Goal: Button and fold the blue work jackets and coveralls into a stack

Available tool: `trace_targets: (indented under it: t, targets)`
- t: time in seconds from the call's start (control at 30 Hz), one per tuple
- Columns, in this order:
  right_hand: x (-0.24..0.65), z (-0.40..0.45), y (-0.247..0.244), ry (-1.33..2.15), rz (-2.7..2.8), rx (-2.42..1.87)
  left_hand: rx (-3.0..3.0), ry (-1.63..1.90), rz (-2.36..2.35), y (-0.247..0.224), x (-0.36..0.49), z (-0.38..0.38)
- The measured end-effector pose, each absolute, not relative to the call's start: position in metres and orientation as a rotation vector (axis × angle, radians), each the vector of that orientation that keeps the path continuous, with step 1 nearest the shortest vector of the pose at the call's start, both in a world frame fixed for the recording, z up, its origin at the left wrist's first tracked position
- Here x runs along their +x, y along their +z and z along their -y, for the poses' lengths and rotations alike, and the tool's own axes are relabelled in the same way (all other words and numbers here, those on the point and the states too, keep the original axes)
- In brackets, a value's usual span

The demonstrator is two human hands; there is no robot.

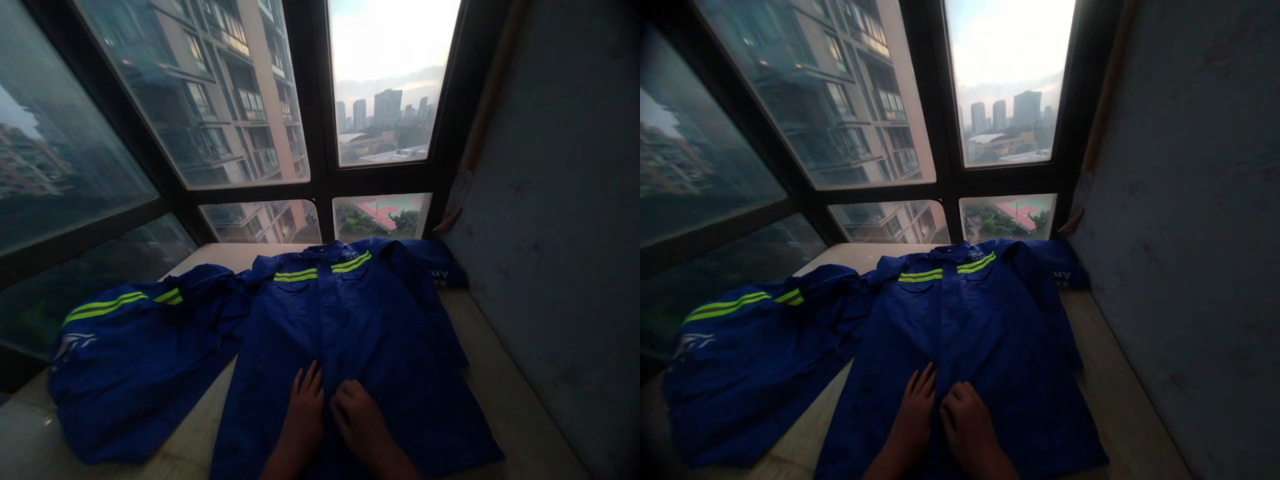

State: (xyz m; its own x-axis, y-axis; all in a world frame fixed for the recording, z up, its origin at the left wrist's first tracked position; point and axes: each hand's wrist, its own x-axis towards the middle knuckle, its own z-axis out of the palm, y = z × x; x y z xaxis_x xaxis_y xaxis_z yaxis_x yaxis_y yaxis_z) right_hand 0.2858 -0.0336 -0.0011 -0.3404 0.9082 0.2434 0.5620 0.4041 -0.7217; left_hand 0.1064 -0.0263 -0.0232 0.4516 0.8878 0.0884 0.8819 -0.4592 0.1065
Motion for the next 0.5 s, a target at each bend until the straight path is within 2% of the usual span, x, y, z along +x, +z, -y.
trace_targets:
  t: [0.1, 0.23, 0.33, 0.43, 0.5]
  targets:
    - [0.29, 0.042, -0.002, 0.619, 2.049, -1.227, 2.651, 0.19, -1.523, -0.019, 0.099, 0.036]
    - [0.292, 0.057, -0.031, 0.317, 2.131, -1.066, 2.734, 0.303, -1.439, -0.024, 0.09, 0.047]
    - [0.291, 0.066, -0.061, 0.093, 2.2, -0.916, 2.754, 0.458, -1.709, -0.038, 0.088, 0.057]
    - [0.284, 0.079, -0.09, -0.008, 2.209, -0.957, 2.703, 0.487, -1.986, -0.057, 0.081, 0.071]
    - [0.273, 0.09, -0.111, -0.036, 2.167, -1.044, 2.691, 0.445, -1.991, -0.064, 0.071, 0.08]
